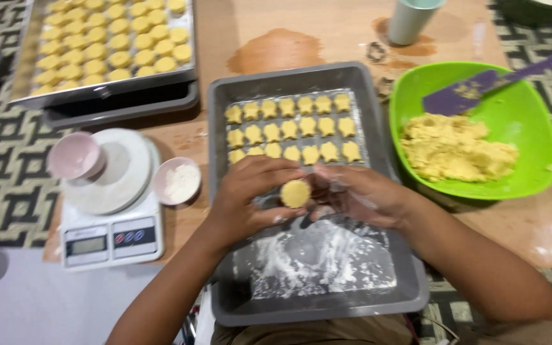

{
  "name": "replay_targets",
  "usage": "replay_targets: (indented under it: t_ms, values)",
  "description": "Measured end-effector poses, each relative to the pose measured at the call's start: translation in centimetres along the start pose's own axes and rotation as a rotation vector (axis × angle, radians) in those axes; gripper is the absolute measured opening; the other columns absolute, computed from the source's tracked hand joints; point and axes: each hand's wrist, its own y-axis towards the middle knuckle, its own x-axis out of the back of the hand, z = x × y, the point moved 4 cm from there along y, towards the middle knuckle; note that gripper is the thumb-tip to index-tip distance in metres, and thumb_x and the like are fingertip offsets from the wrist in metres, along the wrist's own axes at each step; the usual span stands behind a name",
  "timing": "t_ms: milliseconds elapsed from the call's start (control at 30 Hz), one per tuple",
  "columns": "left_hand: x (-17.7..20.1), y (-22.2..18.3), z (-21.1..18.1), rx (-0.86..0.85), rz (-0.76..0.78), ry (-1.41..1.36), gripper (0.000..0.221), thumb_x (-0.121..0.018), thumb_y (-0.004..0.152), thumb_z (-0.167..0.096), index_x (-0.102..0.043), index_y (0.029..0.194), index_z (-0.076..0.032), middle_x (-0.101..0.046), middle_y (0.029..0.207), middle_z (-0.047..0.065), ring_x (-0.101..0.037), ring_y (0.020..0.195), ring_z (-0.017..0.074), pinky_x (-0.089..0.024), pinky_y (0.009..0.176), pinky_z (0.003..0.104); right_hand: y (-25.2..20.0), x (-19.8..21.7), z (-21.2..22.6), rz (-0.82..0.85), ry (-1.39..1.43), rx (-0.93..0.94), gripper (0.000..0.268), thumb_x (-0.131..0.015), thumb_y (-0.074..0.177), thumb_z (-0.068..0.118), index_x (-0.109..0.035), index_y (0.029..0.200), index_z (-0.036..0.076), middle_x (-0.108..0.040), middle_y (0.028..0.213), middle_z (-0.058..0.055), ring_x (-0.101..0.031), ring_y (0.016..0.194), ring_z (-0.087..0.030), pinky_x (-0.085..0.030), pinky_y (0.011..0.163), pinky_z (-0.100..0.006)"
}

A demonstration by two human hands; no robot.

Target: Shaping cookie dough into small balls and using a small circular mold to press them into shape on a baking tray.

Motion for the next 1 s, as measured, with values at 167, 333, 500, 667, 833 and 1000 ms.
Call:
replay_targets:
  t_ms: [167, 333, 500, 667, 833, 1000]
  values:
    - [0.3, -0.5, 0.3, -0.003, 0.004, -0.002, 0.047, -0.088, 0.080, -0.037, -0.075, 0.121, -0.017, -0.075, 0.120, 0.004, -0.072, 0.107, 0.0326, -0.054, 0.097, 0.044, 0.1, 0.2, -0.3, -0.009, 0.010, 0.023, 0.051, -0.043, 0.107, 0.035, -0.071, 0.110, -0.008, -0.074, 0.100, -0.019, -0.073, 0.098, -0.032, -0.055, 0.089, -0.048]
    - [0.1, -0.7, 0.3, 0.013, -0.001, -0.019, 0.048, -0.090, 0.079, -0.033, -0.074, 0.122, -0.019, -0.075, 0.121, 0.003, -0.072, 0.109, 0.0314, -0.053, 0.096, 0.044, 0.4, 0.9, -0.5, 0.009, -0.034, 0.048, 0.057, -0.040, 0.107, 0.039, -0.071, 0.109, -0.009, -0.074, 0.102, -0.023, -0.072, 0.102, -0.038, -0.052, 0.090, -0.052]
    - [0.9, -0.4, -0.1, 0.061, -0.021, 0.005, 0.050, -0.091, 0.079, -0.030, -0.073, 0.125, -0.020, -0.075, 0.121, 0.005, -0.072, 0.108, 0.0342, -0.053, 0.095, 0.046, 0.3, 0.3, 0.5, -0.176, -0.381, 0.203, 0.055, -0.043, 0.103, 0.034, -0.070, 0.123, -0.009, -0.074, 0.116, -0.029, -0.070, 0.113, -0.044, -0.050, 0.098, -0.054]
    - [1.5, -0.2, -0.8, 0.173, -0.023, 0.153, 0.057, -0.090, 0.073, -0.030, -0.069, 0.125, -0.017, -0.073, 0.128, 0.004, -0.069, 0.119, 0.0209, -0.051, 0.106, 0.037, -5.1, -7.0, 6.7, -0.506, -1.583, 0.351, 0.049, -0.058, 0.087, 0.034, -0.066, 0.132, 0.016, -0.071, 0.136, -0.008, -0.071, 0.110, -0.023, -0.062, 0.086, -0.040]
    - [1.4, -0.6, -0.3, 0.137, -0.040, 0.204, 0.050, -0.085, 0.081, -0.036, -0.068, 0.124, -0.017, -0.073, 0.128, 0.003, -0.070, 0.118, 0.0196, -0.055, 0.105, 0.036, -10.0, -11.1, 3.8, -0.734, -2.472, 0.471, 0.063, -0.072, 0.074, 0.033, -0.065, 0.136, 0.025, -0.069, 0.144, -0.005, -0.073, 0.095, -0.020, -0.059, 0.088, -0.033]
    - [1.5, -1.0, -0.5, 0.188, -0.020, 0.167, 0.052, -0.087, 0.080, -0.034, -0.067, 0.127, -0.023, -0.072, 0.131, -0.003, -0.071, 0.119, 0.0171, -0.056, 0.107, 0.034, -12.0, -12.3, -1.1, -0.791, -2.316, 0.857, 0.028, -0.084, 0.102, -0.008, -0.068, 0.125, -0.008, -0.067, 0.135, -0.044, -0.070, 0.102, -0.046, -0.064, 0.091, -0.056]
